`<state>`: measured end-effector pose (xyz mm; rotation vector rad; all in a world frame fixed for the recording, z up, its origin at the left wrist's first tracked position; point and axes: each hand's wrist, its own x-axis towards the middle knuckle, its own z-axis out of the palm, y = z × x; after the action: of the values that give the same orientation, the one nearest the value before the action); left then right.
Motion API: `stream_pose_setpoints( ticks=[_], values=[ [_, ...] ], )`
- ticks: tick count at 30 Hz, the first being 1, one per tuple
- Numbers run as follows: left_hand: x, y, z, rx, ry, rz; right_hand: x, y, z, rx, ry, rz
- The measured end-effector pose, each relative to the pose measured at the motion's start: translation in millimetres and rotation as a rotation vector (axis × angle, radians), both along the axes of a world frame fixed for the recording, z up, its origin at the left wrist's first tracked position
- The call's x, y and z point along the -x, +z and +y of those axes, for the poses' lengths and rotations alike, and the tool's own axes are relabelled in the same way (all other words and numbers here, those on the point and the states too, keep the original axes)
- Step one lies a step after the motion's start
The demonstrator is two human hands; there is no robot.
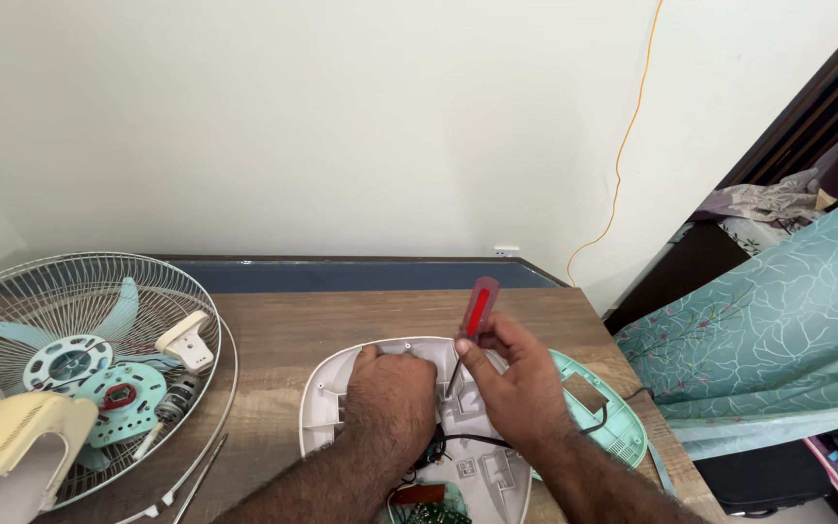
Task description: The person repairs an electric table fan at a desk. They handle the fan's control circuit board and wiring, connect and adjust components by hand, then place the board and wiring into the fan's white housing and use a screwdriver to fasten components inside the housing.
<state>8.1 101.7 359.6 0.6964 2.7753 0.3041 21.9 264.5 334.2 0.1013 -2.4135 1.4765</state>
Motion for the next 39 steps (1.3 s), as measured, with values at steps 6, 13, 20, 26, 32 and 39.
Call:
stream_pose_setpoints(
  ticks=[6,13,20,26,32,39],
  values=[
    [-3.6,-2.3,-0.8,-0.011,-0.007,0.059,-4.3,29.0,-11.4,-0.127,-0.124,-0.086],
    [-3.5,3.9,-1.1,0.018,-0.01,0.034,-12.8,62.7,-28.5,-0.351,-0.073,-0.053],
    [-4.8,8.8,-1.5,0.062,-0.02,-0.007,-12.2,62.6,-27.0,-0.447,-0.121,-0.157],
    [-3.6,9.7,-3.0,0.064,-0.008,-0.019,-9.2,59.0,-15.1,-0.16,0.028,0.273],
    [-3.6,10.3,-3.4,0.038,0.003,-0.023,-2.3,72.8,-25.2,-0.246,-0.177,0.09],
    [-3.0,10.4,-2.2,0.041,-0.006,-0.023,-7.1,83.0,-25.3,-0.471,-0.116,0.302]
  ],
)
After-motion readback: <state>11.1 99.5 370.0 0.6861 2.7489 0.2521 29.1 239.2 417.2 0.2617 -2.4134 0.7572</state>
